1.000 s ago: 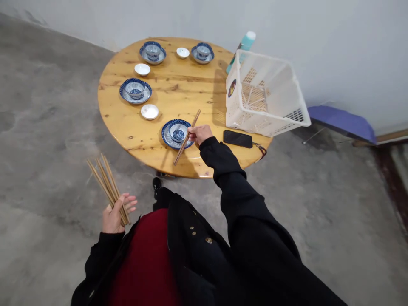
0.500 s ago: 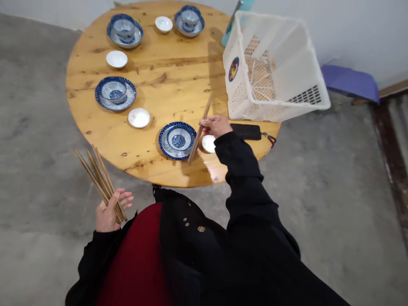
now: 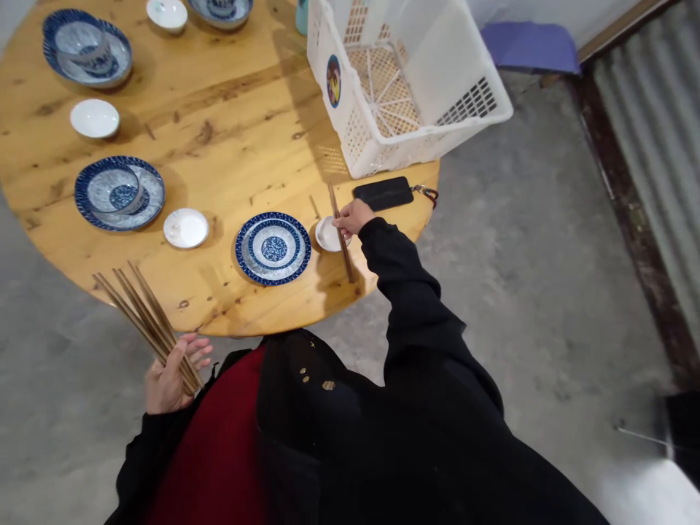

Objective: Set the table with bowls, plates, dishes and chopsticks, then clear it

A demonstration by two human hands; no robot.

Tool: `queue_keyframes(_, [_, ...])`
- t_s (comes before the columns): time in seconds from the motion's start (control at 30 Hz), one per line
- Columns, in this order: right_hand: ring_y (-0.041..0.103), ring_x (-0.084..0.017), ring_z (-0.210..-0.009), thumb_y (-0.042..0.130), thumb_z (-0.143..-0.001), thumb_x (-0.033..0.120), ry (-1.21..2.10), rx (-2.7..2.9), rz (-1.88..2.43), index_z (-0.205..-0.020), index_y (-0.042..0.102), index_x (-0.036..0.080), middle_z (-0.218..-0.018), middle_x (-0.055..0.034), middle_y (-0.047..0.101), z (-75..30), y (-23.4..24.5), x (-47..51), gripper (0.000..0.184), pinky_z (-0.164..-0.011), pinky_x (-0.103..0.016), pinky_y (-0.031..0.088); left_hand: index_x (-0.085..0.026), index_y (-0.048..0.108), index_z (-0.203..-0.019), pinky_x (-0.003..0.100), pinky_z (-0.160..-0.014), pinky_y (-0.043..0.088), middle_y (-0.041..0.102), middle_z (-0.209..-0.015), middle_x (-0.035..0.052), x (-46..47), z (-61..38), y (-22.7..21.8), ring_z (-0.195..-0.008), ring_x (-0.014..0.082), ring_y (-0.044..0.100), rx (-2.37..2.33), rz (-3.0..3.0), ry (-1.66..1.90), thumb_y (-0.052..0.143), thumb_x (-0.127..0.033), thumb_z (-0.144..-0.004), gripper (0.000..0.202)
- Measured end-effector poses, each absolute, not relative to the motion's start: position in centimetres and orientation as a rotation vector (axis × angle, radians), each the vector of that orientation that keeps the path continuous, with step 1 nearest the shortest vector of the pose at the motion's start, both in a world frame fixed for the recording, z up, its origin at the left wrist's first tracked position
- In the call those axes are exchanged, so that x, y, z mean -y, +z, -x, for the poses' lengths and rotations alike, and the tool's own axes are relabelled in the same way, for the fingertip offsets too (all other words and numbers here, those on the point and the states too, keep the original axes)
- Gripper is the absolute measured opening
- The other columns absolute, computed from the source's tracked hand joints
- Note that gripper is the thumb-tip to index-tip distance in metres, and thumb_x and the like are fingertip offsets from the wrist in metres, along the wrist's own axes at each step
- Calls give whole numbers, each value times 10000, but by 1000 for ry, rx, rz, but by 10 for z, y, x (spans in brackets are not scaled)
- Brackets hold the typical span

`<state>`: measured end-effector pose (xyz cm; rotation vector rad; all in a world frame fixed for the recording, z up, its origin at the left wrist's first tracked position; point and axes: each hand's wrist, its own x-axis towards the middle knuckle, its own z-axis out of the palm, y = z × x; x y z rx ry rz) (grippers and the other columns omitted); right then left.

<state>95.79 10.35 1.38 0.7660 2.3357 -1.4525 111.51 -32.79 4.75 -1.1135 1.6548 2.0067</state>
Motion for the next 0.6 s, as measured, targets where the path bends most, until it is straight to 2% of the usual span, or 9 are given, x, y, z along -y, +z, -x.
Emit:
queue_keyframes(0.2, [540, -105, -378, 816, -713, 148, -1134, -2315, -638, -535, 582, 137, -417, 9, 552, -938, 17, -98, 293, -437, -212, 518, -113, 643, -933, 197, -519, 558, 731, -746, 46, 331, -1097, 43, -654, 163, 711, -1687, 1093, 1956, 786, -458, -655, 465])
queue_keyframes(0.4, [609, -147, -468, 775, -741, 197, -890, -2436, -698, -619, 652, 123, -494, -22, 615, -940, 12, -92, 188, -517, -243, 538, -116, 637, -913, 202, -515, 558, 731, -744, 52, 336, -1084, 40, -639, 159, 705, -1699, 1034, 1928, 777, -464, -668, 448])
queue_keyframes(0.6, [683, -187, -618, 694, -773, 205, -638, -2626, -618, -626, 678, 124, -579, -58, 670, -947, 9, -81, 169, -689, -275, 548, -111, 644, -918, 201, -516, 559, 732, -733, 50, 340, -1076, 42, -615, 151, 698, -1717, 1018, 1942, 779, -453, -655, 452])
